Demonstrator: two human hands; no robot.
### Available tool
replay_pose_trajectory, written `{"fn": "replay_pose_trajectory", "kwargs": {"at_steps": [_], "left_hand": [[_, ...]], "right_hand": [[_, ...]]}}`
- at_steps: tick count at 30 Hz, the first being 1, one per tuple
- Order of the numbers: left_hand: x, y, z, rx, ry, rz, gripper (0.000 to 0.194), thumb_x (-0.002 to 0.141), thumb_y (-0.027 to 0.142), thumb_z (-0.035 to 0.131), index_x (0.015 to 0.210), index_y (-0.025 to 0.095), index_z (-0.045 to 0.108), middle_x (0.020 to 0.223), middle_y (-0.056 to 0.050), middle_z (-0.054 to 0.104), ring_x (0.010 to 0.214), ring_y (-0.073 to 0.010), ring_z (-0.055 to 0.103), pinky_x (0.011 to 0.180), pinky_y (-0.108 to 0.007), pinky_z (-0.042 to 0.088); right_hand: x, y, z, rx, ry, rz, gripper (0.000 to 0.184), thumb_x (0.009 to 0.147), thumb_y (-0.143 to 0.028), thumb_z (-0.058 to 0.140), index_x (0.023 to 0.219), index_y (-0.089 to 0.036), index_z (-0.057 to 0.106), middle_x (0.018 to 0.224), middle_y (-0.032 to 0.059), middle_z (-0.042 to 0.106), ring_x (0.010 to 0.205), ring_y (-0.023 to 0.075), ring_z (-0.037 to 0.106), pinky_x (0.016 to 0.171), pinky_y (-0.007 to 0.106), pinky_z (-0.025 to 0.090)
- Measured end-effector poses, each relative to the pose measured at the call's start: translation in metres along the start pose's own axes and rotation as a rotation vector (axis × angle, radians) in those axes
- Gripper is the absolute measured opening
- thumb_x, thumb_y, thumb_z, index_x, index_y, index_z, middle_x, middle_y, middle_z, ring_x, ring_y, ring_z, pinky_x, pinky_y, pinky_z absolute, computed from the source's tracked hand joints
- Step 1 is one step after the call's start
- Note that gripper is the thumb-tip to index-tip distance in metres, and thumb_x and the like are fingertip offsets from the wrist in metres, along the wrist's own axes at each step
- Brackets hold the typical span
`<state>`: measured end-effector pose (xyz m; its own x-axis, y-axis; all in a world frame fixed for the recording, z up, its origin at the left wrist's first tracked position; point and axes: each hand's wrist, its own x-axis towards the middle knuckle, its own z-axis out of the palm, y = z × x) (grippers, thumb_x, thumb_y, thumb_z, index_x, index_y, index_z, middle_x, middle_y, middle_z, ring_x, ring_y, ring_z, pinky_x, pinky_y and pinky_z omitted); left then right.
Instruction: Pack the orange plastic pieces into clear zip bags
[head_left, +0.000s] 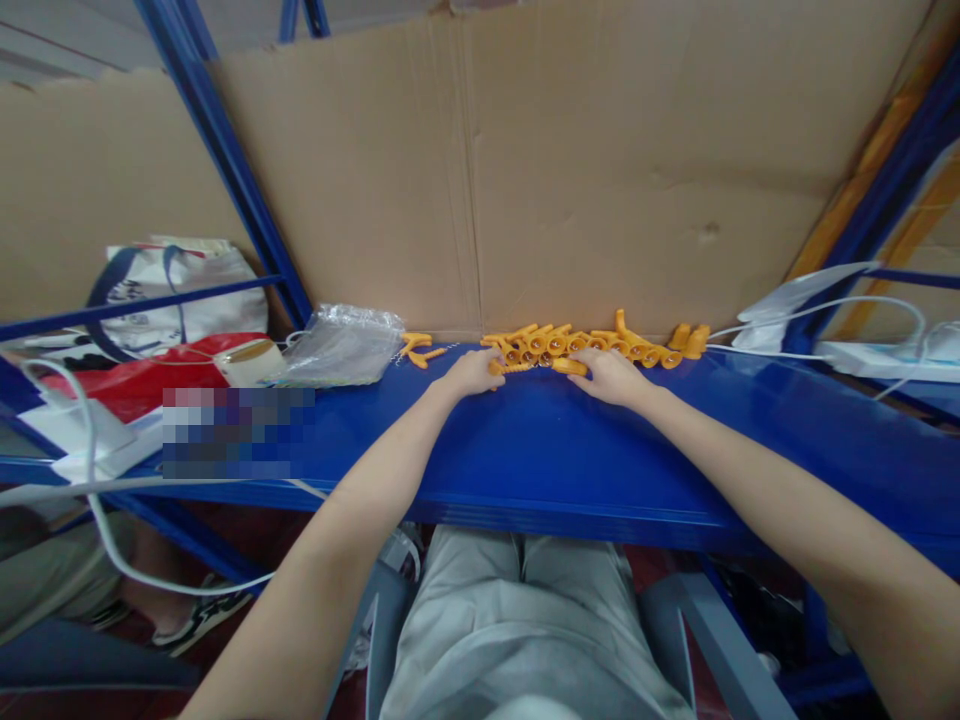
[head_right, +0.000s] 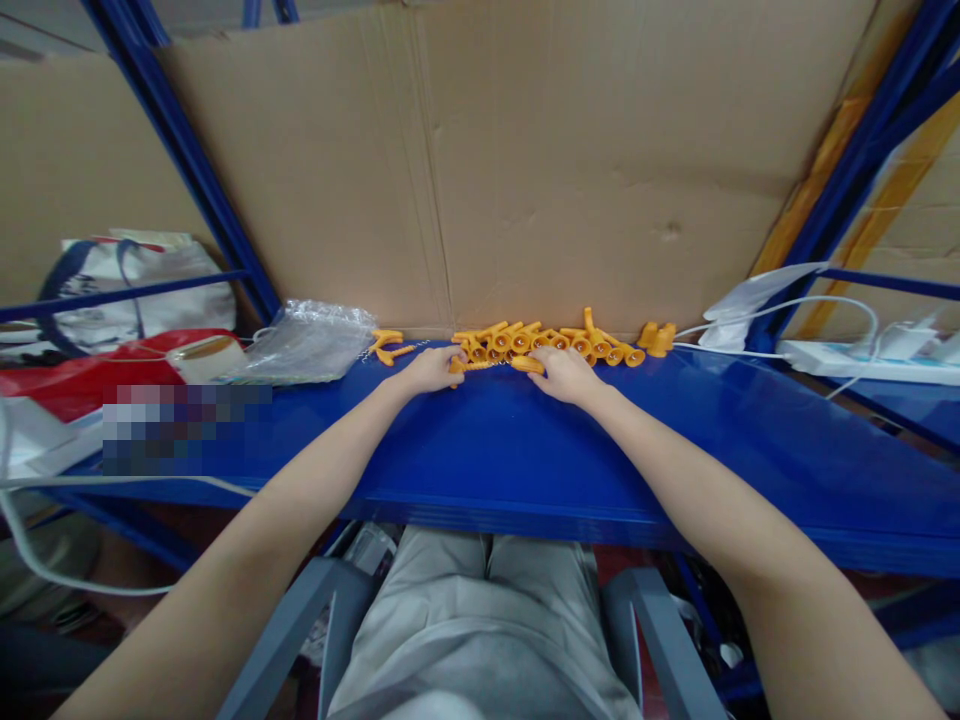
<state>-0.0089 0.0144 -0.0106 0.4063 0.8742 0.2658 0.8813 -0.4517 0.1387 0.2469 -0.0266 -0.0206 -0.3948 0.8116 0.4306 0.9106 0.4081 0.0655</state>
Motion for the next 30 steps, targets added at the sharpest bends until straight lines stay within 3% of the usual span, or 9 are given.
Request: {"fn": "replay_pose_trajectory", "kwargs": {"at_steps": [6,14,24,30], "left_hand": [[-0.002,0.008,0.000,0.002,-0.003,0.023,0.039,0.075,0.021,0.061,0.114,0.021,0.066,0.093,-0.003,0.074,0.092,-0.0202,0.069,0.082,-0.025,0.050],[-0.008,0.025,-0.006,-0.025,0.132,0.077,0.037,0.074,0.026,0.062,0.110,0.017,0.066,0.092,-0.006,0.074,0.088,-0.0231,0.069,0.079,-0.029,0.050],[-0.013,0.031,-0.008,0.083,0.180,0.047,0.038,0.078,0.032,0.062,0.114,0.020,0.065,0.095,-0.007,0.074,0.094,-0.0242,0.069,0.083,-0.030,0.050],[-0.015,0.036,-0.010,0.145,0.164,0.039,0.038,0.081,0.033,0.060,0.116,0.019,0.064,0.100,-0.008,0.073,0.098,-0.0255,0.069,0.083,-0.030,0.049]], "right_hand": [[0.001,0.000,0.002,0.032,0.023,-0.032,0.031,0.089,-0.026,0.055,0.114,-0.013,0.067,0.113,0.0154,0.071,0.104,0.0298,0.066,0.087,0.040,0.050],[0.003,-0.002,0.007,0.142,0.122,-0.158,0.035,0.092,-0.019,0.047,0.124,-0.013,0.061,0.115,0.0167,0.064,0.103,0.0275,0.063,0.090,0.042,0.050],[0.002,-0.005,0.009,0.105,0.151,-0.167,0.043,0.095,-0.022,0.042,0.135,-0.012,0.054,0.119,0.0185,0.061,0.104,0.0296,0.063,0.091,0.048,0.051],[0.001,-0.007,0.008,0.036,0.140,-0.171,0.043,0.097,-0.025,0.041,0.136,-0.011,0.053,0.116,0.0189,0.062,0.101,0.0299,0.063,0.089,0.046,0.051]]}}
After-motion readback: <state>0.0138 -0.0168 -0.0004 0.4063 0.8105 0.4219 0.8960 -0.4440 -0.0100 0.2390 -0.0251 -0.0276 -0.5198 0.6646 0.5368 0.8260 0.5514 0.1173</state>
